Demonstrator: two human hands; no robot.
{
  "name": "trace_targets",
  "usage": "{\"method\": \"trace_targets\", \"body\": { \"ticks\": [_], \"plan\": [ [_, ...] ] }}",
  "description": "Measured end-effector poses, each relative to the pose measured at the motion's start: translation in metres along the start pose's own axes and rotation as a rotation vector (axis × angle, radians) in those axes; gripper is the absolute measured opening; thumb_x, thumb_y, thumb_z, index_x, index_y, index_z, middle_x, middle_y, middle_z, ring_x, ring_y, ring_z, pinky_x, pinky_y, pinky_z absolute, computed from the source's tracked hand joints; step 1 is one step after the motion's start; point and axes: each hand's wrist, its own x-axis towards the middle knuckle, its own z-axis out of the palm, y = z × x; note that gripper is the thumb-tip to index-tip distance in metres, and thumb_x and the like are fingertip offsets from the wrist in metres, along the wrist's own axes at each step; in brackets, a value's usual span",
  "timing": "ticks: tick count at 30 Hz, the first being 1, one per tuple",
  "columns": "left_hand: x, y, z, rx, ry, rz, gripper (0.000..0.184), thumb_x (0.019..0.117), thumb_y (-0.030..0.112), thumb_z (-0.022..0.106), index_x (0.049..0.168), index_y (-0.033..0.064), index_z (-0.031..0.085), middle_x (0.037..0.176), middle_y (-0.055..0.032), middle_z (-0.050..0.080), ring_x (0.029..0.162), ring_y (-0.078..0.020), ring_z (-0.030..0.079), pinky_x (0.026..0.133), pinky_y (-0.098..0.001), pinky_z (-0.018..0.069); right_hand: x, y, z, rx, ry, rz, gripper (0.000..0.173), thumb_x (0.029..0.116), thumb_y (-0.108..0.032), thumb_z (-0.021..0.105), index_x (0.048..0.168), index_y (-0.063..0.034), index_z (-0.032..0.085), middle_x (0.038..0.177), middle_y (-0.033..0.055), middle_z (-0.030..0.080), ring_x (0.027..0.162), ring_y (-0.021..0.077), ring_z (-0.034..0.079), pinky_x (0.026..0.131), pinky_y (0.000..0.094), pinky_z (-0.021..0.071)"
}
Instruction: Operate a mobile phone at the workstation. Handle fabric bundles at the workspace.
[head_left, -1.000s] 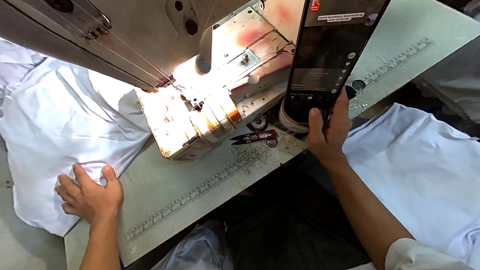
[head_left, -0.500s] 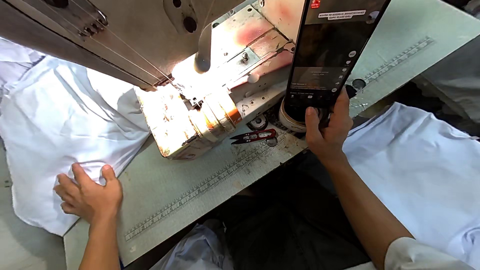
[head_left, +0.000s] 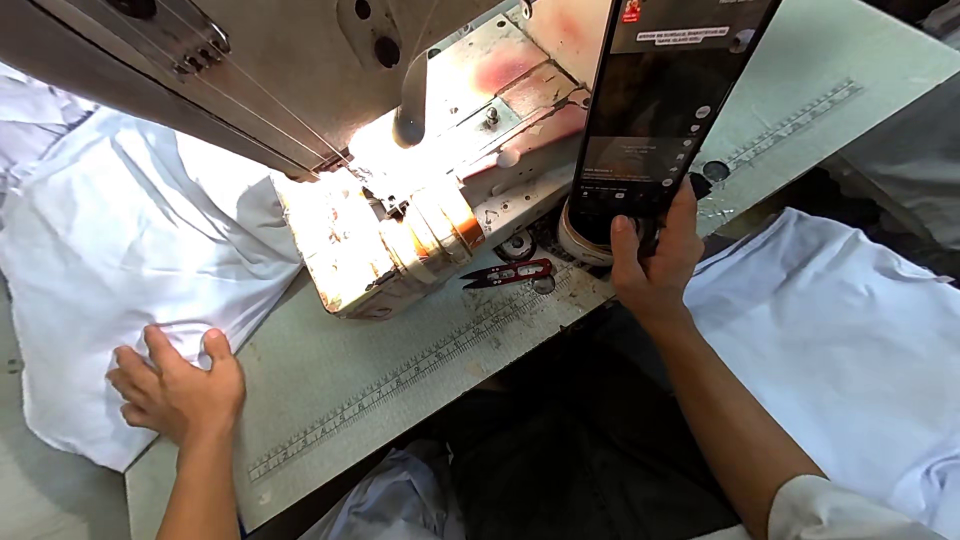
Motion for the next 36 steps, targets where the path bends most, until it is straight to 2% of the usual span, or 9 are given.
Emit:
{"method": "trace_targets", "body": {
  "ticks": [36],
  "plan": [
    [0.0002,0.0008,-0.0001,-0.001,0.014,0.008,0.078,0.1014,0.06,0.04,0.161,0.0089,0.032,0.167,-0.0273,0.019,0.154,-0.0502,0.015,0.115,-0.0736,0.0158,0.0004,0.0004,0.0007,0.027,0.013,0.006,0.061,0.1017,-0.028,0.054,0.146,0.0125,0.04,0.121,0.0242,0.065,0.111,0.024,0.064,0.095,0.0381,0.0529]
  ]
}}
